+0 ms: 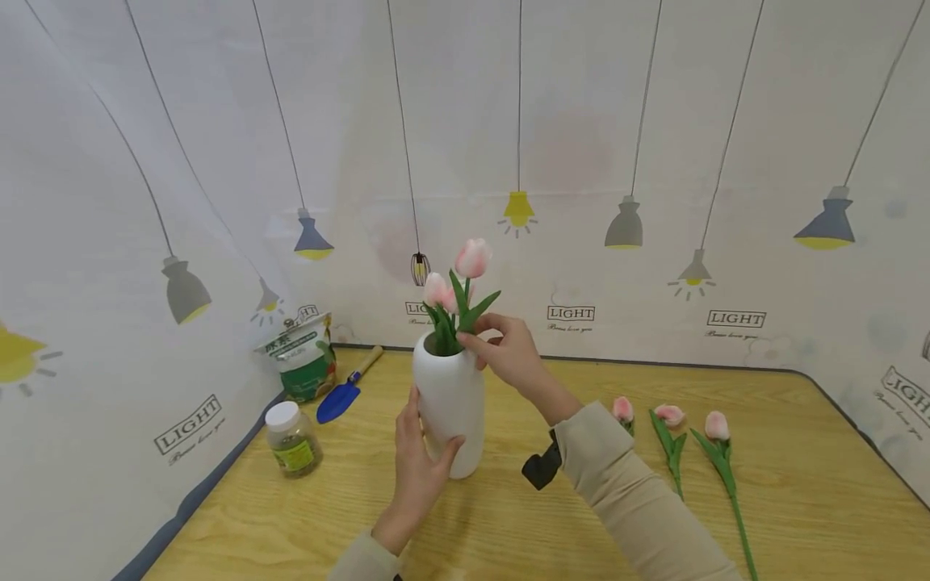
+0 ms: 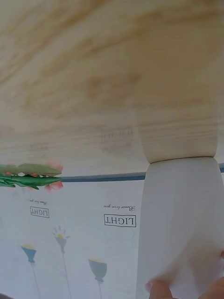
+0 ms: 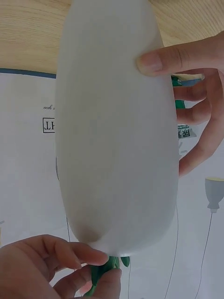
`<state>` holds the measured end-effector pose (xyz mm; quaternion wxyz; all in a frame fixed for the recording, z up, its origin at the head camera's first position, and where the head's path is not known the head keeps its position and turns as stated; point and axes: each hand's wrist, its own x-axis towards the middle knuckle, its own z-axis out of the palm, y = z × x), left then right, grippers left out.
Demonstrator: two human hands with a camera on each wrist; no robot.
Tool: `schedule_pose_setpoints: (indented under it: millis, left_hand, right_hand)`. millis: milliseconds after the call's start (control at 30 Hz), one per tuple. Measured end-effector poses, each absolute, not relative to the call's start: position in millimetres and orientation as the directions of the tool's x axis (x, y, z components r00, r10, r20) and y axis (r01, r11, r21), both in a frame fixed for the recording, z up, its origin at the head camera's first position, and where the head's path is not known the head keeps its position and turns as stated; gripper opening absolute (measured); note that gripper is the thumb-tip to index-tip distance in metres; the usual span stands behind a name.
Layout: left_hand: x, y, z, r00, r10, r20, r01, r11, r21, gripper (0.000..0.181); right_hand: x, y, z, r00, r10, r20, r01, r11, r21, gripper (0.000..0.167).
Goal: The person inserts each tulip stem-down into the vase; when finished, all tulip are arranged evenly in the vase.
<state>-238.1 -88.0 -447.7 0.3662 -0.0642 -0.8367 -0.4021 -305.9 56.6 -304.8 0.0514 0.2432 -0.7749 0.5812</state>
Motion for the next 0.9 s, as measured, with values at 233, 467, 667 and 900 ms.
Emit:
schedule_pose_setpoints:
  millis: [233, 467, 667, 900]
  left_hand:
    - [-239, -88, -448, -0.719, -0.177, 0.672, 0.412, 0.670, 0.617, 0.094]
    - [-238, -88, -446, -0.720, -0.178, 0.671, 0.408, 0.674, 0.616, 0.093]
    - [-238, -88, -446, -0.717, -0.169, 0.676, 0.419, 0.671, 0.612, 0.092]
    - [-238, -89, -446, -0.710, -0.164, 0.685, 0.428, 0.671, 0.605, 0.093]
  right_hand:
    - [-307, 58, -305, -0.881, -0.315, 0.352, -0.424, 0.198, -0.884, 0.032]
    - [-307, 58, -298, -0.867, -0.287, 0.408, -0.467, 0.179, -0.866, 0.030]
    - [-308, 57, -303, -0.880, -0.298, 0.369, -0.437, 0.206, -0.875, 0.029]
    - [-306, 72, -315, -0.909, -0.252, 0.333, -0.382, 0.180, -0.907, 0.031]
